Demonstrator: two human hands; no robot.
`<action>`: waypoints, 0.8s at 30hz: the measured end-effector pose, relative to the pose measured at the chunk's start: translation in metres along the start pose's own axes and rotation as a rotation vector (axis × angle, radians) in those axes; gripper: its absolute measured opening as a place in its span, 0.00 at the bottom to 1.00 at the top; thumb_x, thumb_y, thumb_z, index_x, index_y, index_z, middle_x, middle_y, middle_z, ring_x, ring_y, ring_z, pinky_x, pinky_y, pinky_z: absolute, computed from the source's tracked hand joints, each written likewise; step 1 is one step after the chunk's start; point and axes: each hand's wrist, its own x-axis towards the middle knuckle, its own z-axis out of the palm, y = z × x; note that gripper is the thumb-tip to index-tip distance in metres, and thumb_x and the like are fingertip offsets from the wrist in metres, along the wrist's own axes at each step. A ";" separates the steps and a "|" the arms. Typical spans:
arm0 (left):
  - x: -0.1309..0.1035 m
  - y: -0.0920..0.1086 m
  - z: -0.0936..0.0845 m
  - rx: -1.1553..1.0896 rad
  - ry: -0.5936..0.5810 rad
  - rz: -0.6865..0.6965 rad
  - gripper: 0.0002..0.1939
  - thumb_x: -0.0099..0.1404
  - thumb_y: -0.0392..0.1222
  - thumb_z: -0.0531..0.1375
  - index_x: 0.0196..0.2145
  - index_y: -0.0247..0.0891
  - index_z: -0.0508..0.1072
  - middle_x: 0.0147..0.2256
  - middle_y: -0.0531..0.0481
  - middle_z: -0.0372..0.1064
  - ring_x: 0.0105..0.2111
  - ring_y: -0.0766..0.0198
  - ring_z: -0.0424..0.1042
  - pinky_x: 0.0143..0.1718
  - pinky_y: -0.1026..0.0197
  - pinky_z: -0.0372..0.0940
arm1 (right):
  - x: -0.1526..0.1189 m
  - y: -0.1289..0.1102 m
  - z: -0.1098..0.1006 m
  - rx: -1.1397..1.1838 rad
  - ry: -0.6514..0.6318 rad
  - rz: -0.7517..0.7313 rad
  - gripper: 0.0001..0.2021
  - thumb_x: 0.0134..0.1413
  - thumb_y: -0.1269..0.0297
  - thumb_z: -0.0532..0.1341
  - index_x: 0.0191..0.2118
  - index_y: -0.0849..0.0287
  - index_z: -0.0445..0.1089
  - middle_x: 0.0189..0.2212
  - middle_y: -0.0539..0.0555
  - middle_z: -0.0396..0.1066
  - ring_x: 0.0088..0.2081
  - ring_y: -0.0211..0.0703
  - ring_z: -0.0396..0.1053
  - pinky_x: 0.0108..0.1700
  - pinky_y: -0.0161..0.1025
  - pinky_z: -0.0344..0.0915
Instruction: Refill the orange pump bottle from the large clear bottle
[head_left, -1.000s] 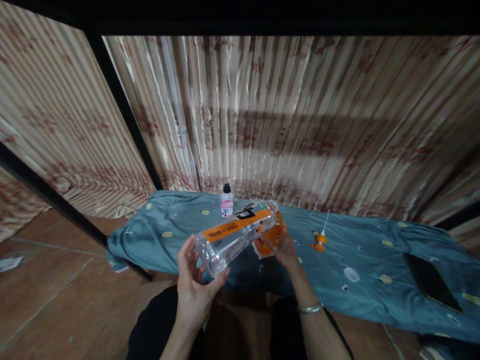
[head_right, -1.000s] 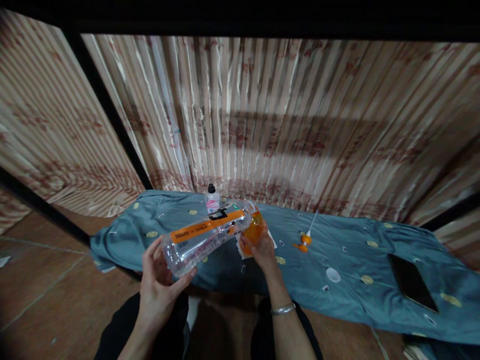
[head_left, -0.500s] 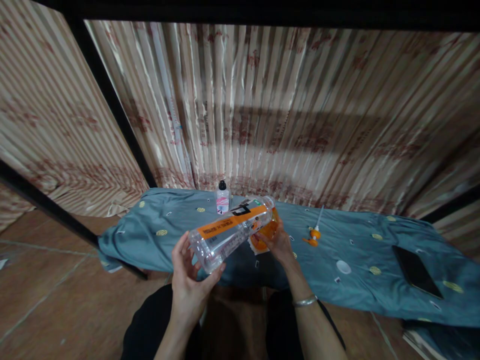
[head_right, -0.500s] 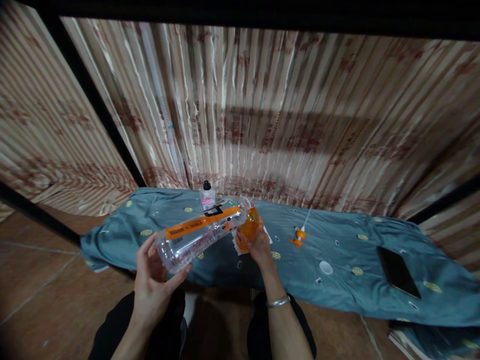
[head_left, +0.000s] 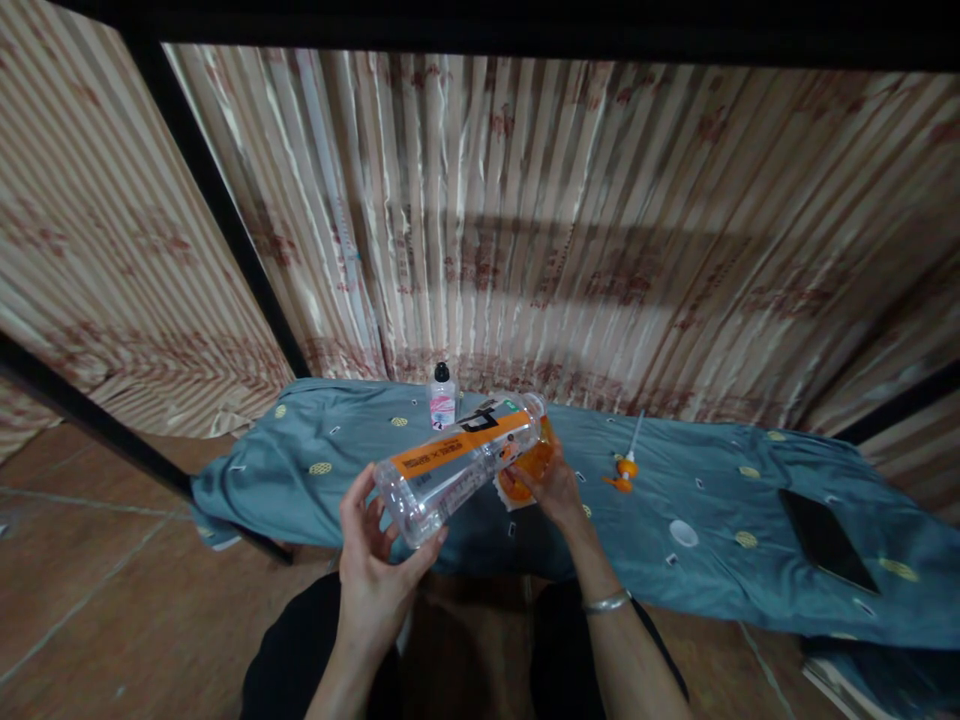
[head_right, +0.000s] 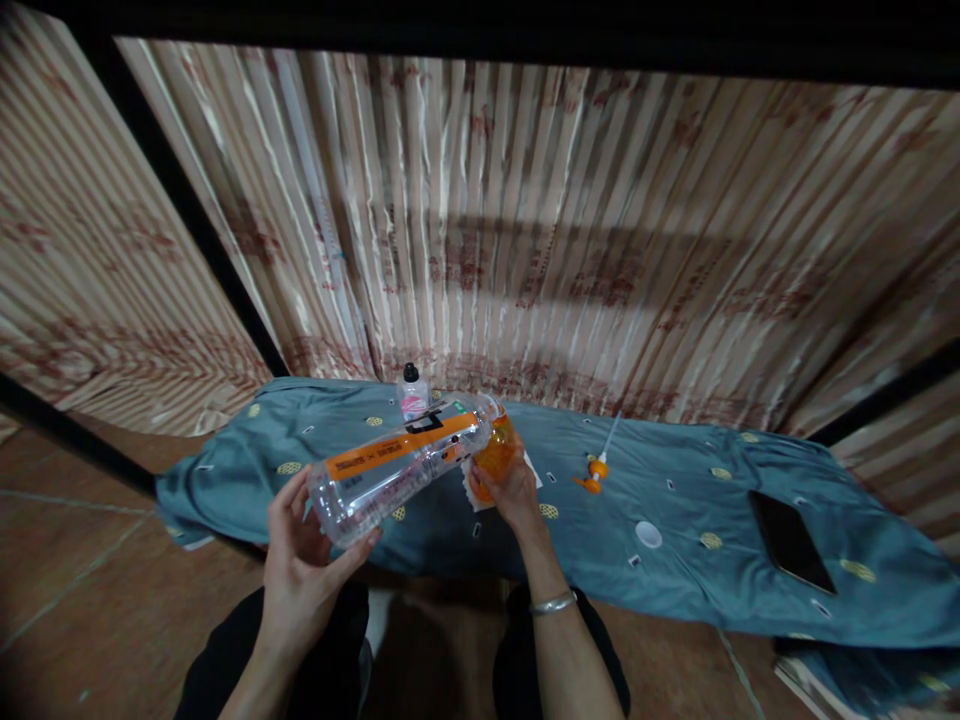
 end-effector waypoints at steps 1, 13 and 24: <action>0.000 0.000 0.000 -0.002 0.009 0.000 0.48 0.45 0.48 0.79 0.61 0.49 0.64 0.59 0.42 0.68 0.56 0.48 0.75 0.48 0.53 0.76 | 0.000 0.000 0.000 -0.005 0.001 0.005 0.38 0.51 0.54 0.71 0.67 0.52 0.61 0.49 0.59 0.81 0.50 0.65 0.80 0.55 0.64 0.75; 0.001 0.005 0.005 -0.009 0.016 0.011 0.49 0.43 0.47 0.79 0.60 0.49 0.64 0.61 0.41 0.65 0.56 0.47 0.73 0.47 0.52 0.75 | 0.001 -0.002 -0.002 0.004 -0.005 0.045 0.42 0.49 0.55 0.73 0.68 0.53 0.60 0.51 0.60 0.80 0.53 0.68 0.80 0.55 0.62 0.75; 0.003 0.005 0.005 -0.020 0.022 0.040 0.48 0.43 0.45 0.80 0.59 0.48 0.65 0.59 0.42 0.66 0.53 0.50 0.75 0.45 0.54 0.76 | 0.004 0.002 -0.001 0.023 -0.020 0.057 0.41 0.48 0.55 0.74 0.67 0.51 0.60 0.51 0.60 0.79 0.54 0.69 0.79 0.57 0.63 0.73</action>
